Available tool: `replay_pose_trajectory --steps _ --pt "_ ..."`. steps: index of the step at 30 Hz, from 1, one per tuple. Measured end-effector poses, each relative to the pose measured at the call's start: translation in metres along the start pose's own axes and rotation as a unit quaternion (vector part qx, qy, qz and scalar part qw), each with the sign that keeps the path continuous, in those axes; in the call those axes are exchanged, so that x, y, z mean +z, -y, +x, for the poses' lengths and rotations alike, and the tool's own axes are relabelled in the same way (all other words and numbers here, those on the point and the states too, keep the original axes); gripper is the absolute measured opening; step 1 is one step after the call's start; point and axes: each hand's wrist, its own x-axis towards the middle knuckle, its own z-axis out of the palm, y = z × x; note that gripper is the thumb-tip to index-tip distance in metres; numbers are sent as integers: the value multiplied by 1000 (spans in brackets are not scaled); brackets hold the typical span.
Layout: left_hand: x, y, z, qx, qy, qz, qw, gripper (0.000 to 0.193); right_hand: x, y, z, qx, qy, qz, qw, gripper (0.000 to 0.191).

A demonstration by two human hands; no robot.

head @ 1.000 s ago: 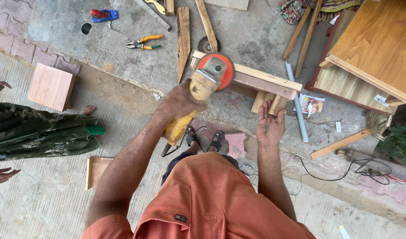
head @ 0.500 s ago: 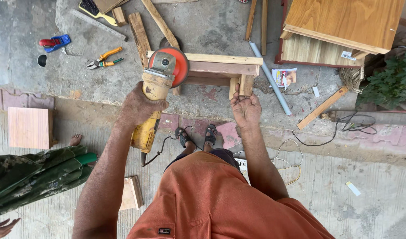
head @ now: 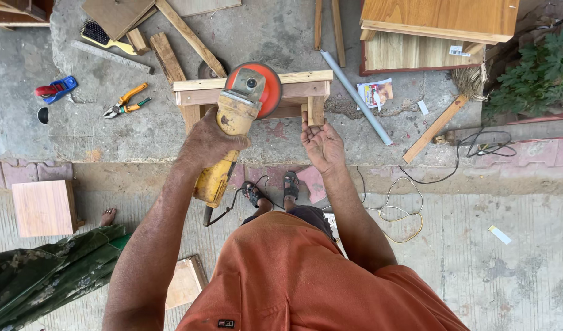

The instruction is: The person uses an angle grinder to sand the surfaces and edges of a small wooden stool frame, holding the stool steady with the other hand and repositioning it to reach different sides. A second person nearby moves boards and a white panel aside as the sanding continues.

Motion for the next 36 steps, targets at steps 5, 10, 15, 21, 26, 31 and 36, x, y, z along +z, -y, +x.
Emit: replay_pose_trajectory --steps 5,10,15,21,26,31,36 --pt "14 -26 12 7 35 20 999 89 2 0 0 -1 18 6 1000 50" --pt "29 -49 24 11 61 31 998 92 5 -2 0 -6 20 11 1000 50" --pt "44 -67 36 66 81 25 994 95 7 -4 -2 -3 15 22 1000 49" --pt "46 -73 41 39 81 61 994 92 8 -4 -5 -5 32 11 999 49" --pt "21 -40 26 22 31 16 999 85 8 -4 -5 -4 8 20 1000 47" --pt "-19 25 6 -27 -47 -14 998 77 5 -1 -4 5 6 7 1000 44" --pt "-63 100 -21 -82 -119 -75 987 66 3 5 -4 12 -13 -10 1000 41"
